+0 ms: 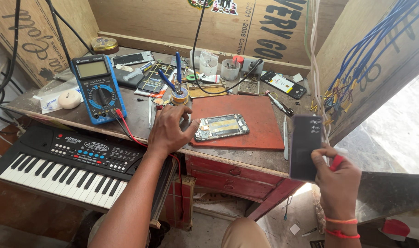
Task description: The person pries open the back cover of a smartphone using a screwdriver, working the tool around the edge of the device. They then separate the back panel, lift out the battery, and work on the exposed internal components on the workbench.
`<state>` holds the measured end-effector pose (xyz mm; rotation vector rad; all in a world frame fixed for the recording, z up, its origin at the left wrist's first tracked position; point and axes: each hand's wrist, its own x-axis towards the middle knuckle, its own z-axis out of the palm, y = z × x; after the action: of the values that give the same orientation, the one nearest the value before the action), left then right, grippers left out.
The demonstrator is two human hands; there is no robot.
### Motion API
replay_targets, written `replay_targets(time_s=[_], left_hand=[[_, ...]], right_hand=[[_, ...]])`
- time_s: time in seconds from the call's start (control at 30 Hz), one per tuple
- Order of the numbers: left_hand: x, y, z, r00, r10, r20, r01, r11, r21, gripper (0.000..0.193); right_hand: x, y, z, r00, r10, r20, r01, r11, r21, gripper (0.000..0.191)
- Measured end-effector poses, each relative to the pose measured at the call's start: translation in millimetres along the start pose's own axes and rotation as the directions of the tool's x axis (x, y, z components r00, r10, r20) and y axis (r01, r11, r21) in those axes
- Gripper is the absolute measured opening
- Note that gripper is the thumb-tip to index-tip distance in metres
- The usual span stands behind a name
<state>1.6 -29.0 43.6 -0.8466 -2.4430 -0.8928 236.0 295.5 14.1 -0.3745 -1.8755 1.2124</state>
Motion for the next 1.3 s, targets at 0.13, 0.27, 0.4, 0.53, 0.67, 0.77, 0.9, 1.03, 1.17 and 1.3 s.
replay_targets(time_s=[0.13,0.27,0.4,0.53,0.67,0.77,0.9,1.03,1.17,1.3], left_hand=[[0,-2,1,1.000,-0.008,0.010,0.007,1.000,0.001,0.037],[-1,-1,3,1.000,0.021,-0.023,-0.021,1.000,-0.003,0.037],[0,1,2,1.000,-0.008,-0.008,0.008,1.000,-0.002,0.038],[0,-1,0,1.000,-0.026,0.016,0.026,1.000,-0.007,0.038],[0,0,1,1.000,0.010,-0.013,-0.010,1.000,-0.006,0.038],[0,1,0,1.000,0.004,-0.009,-0.004,1.000,-0.007,0.037],[1,-2,-1,1.000,-0.014,0.007,0.014,1.000,-0.021,0.038],[-1,-4,1,0.999,0.029,-0.024,-0.029,1.000,-0.007,0.036],[-2,-3,1,1.000,0.017,-0.020,-0.017,1.000,-0.016,0.037],[-2,-2,1,1.000,-0.014,-0.002,0.014,1.000,-0.006,0.037]], right_hand=[[-6,-14,8,0.996,0.023,0.085,0.008,0.937,-0.349,0.011],[-4,-32,17,0.980,-0.103,0.169,0.170,0.877,-0.449,0.014],[-9,-48,20,0.964,-0.010,0.265,0.141,0.866,-0.480,0.021],[-8,-53,21,0.955,0.169,0.245,0.028,0.769,-0.638,0.028],[-3,-55,22,0.970,0.120,0.211,0.054,0.741,-0.670,0.022],[-8,-62,21,0.967,0.107,0.231,0.061,0.785,-0.617,0.022],[-21,-70,11,0.904,0.105,0.415,0.167,0.807,-0.566,0.039],[-24,-64,11,0.826,0.030,0.563,0.263,0.863,-0.432,0.051],[-30,-53,16,0.916,0.138,0.377,0.085,0.851,-0.518,0.043],[-22,-42,22,0.939,0.032,0.342,0.104,0.922,-0.372,0.020]])
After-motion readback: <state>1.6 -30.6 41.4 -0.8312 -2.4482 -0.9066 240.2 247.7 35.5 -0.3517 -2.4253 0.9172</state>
